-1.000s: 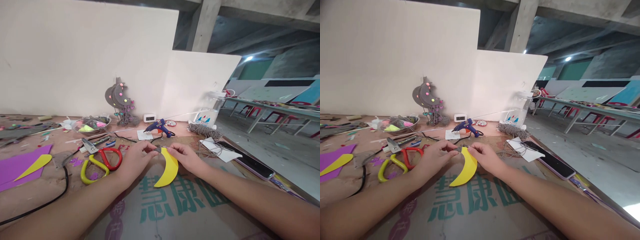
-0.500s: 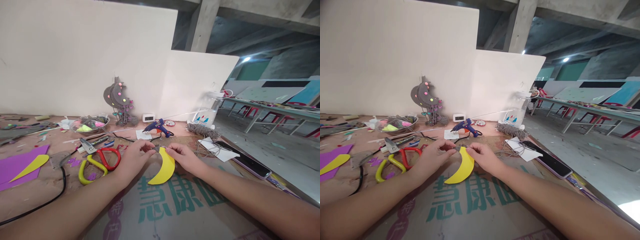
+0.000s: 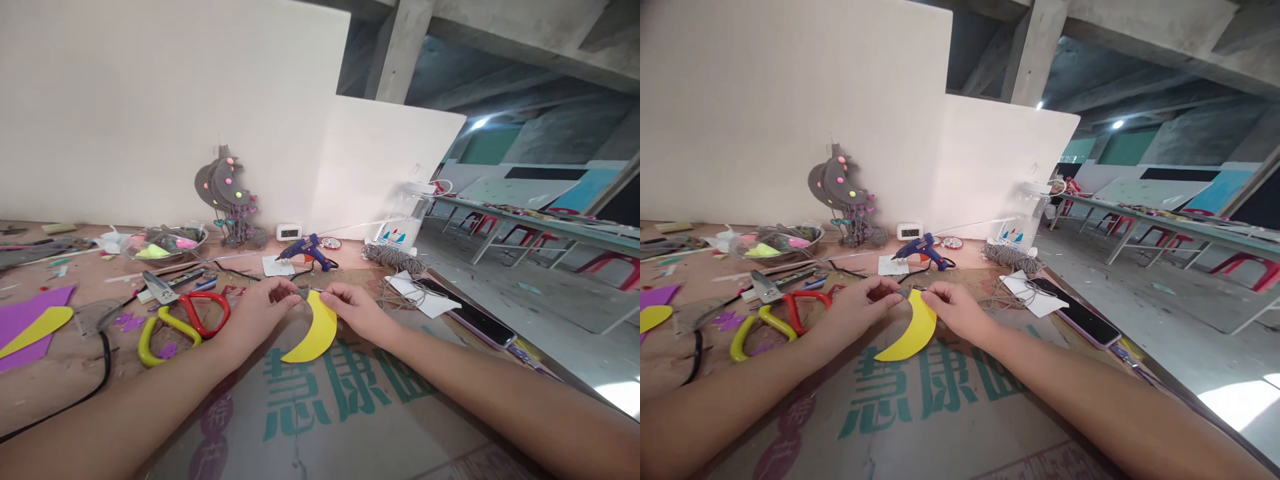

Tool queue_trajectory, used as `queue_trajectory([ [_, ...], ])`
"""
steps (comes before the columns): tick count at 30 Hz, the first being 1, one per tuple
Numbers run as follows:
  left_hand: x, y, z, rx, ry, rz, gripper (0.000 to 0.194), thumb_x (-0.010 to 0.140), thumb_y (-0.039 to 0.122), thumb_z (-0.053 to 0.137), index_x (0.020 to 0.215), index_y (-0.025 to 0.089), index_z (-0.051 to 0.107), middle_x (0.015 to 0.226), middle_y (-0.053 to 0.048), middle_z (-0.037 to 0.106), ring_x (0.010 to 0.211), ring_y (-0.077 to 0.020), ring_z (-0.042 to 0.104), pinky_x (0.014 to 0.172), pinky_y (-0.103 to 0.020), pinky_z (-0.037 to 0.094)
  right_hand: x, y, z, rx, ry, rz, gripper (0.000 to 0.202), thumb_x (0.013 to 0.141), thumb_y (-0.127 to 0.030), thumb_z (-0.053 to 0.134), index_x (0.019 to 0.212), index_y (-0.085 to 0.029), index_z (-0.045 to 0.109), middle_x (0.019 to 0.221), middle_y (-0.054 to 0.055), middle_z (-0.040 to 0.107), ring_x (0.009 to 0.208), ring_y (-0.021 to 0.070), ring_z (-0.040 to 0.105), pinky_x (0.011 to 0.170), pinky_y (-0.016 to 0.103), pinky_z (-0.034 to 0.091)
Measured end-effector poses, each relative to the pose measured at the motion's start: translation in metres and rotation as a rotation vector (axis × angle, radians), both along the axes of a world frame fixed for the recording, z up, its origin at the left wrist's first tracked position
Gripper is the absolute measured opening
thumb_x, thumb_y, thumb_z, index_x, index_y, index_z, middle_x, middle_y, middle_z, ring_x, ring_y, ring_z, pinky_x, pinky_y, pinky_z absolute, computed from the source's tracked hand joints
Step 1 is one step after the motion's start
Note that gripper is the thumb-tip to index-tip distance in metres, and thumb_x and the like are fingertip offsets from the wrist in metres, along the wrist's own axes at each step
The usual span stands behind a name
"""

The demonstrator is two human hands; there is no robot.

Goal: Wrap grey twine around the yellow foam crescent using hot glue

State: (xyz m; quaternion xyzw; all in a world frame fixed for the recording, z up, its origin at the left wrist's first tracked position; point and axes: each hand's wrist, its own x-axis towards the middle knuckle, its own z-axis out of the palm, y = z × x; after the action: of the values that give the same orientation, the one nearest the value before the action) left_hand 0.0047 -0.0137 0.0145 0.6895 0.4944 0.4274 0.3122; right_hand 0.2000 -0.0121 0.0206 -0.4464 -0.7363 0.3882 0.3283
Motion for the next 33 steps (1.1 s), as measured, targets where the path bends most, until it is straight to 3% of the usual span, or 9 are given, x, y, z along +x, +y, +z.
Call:
queue_trajectory([
  [5, -0.003, 0.009, -0.005, -0.043, -0.084, -0.026, 0.027, 0.073, 0.04, 0.054, 0.083, 0.017, 0.063, 0.079, -0.003, 0.065, 0.075, -0.0175, 0.057, 0.066, -0.026, 0.044, 0.001, 0.001, -0.002, 0.046, -0.065, 0.035, 0.034, 0.084, -0.046, 0.045, 0.065, -0.017, 0.048, 0.05, -0.005, 0.042, 0.045, 0.008, 0.039, 0.044, 0.021, 0.028],
  [9, -0.004, 0.011, -0.008, -0.11, -0.1, -0.024, 0.025, 0.072, 0.04, 0.052, 0.078, 0.017, 0.06, 0.066, 0.001, 0.058, 0.061, -0.013, 0.052, 0.055, -0.022, 0.04, 0.01, 0.013, 0.008, 0.243, -0.059, -0.074, 0.028, 0.086, -0.04, 0.044, 0.074, -0.016, 0.053, 0.06, -0.003, 0.048, 0.053, 0.009, 0.043, 0.051, 0.021, 0.035],
  [12, -0.002, 0.007, -0.005, -0.166, -0.008, -0.059, 0.022, 0.072, 0.039, 0.051, 0.076, 0.019, 0.059, 0.061, 0.004, 0.055, 0.053, -0.0103, 0.048, 0.049, -0.02, 0.036, 0.018, 0.025, 0.013, 0.364, -0.209, -0.131, 0.02, 0.085, -0.031, 0.046, 0.088, -0.017, 0.059, 0.072, 0.0, 0.057, 0.059, 0.011, 0.048, 0.057, 0.024, 0.039],
  [16, -0.001, 0.001, 0.0, -0.141, 0.06, -0.113, 0.02, 0.072, 0.038, 0.051, 0.074, 0.019, 0.06, 0.059, 0.004, 0.054, 0.051, -0.0096, 0.046, 0.049, -0.02, 0.035, 0.019, 0.031, 0.006, 0.475, -0.454, -0.005, 0.024, 0.083, -0.021, 0.05, 0.104, -0.018, 0.061, 0.099, 0.008, 0.062, 0.087, 0.0176, 0.055, 0.077, 0.03, 0.042],
  [19, -0.001, -0.001, 0.001, -0.116, 0.054, -0.114, 0.02, 0.072, 0.037, 0.051, 0.075, 0.019, 0.061, 0.06, 0.004, 0.055, 0.049, -0.0091, 0.045, 0.046, -0.019, 0.034, 0.018, 0.03, -0.001, 0.522, -0.541, 0.031, 0.03, 0.081, -0.014, 0.051, 0.109, -0.017, 0.06, 0.105, 0.011, 0.06, 0.098, 0.0205, 0.053, 0.084, 0.033, 0.04],
  [22, 0.0, -0.001, 0.0, -0.111, 0.031, -0.116, 0.02, 0.072, 0.037, 0.052, 0.076, 0.019, 0.061, 0.061, 0.003, 0.056, 0.048, -0.0088, 0.044, 0.042, -0.018, 0.033, 0.02, 0.032, -0.001, 0.452, -0.56, 0.015, 0.034, 0.078, -0.009, 0.05, 0.109, -0.017, 0.061, 0.1, 0.01, 0.061, 0.091, 0.02, 0.055, 0.078, 0.031, 0.042],
  [26, -0.001, -0.001, 0.0, -0.095, 0.028, -0.116, 0.022, 0.073, 0.038, 0.052, 0.078, 0.019, 0.061, 0.063, 0.003, 0.058, 0.049, -0.0091, 0.046, 0.043, -0.018, 0.034, 0.024, 0.04, 0.004, 0.293, -0.493, 0.046, 0.017, 0.081, -0.019, 0.048, 0.081, -0.016, 0.065, 0.075, 0.004, 0.061, 0.07, 0.0156, 0.053, 0.063, 0.026, 0.039],
  [28, -0.001, -0.001, 0.0, -0.076, 0.042, -0.122, 0.024, 0.074, 0.04, 0.051, 0.08, 0.019, 0.062, 0.065, 0.002, 0.059, 0.052, -0.0098, 0.048, 0.046, -0.019, 0.036, 0.025, 0.044, 0.005, 0.148, -0.359, -0.003, 0.016, 0.081, -0.025, 0.049, 0.076, -0.015, 0.06, 0.068, 0.002, 0.059, 0.061, 0.0126, 0.05, 0.057, 0.024, 0.037],
  [33, -0.003, 0.0, -0.002, -0.073, 0.034, -0.154, 0.026, 0.076, 0.043, 0.052, 0.083, 0.02, 0.062, 0.067, 0.002, 0.06, 0.054, -0.0104, 0.05, 0.05, -0.02, 0.038, 0.029, 0.053, 0.002, -0.223, 0.068, -0.164, 0.017, 0.078, -0.032, 0.049, 0.085, -0.017, 0.05, 0.07, 0.002, 0.062, 0.047, 0.008, 0.043, 0.043, 0.019, 0.03],
])
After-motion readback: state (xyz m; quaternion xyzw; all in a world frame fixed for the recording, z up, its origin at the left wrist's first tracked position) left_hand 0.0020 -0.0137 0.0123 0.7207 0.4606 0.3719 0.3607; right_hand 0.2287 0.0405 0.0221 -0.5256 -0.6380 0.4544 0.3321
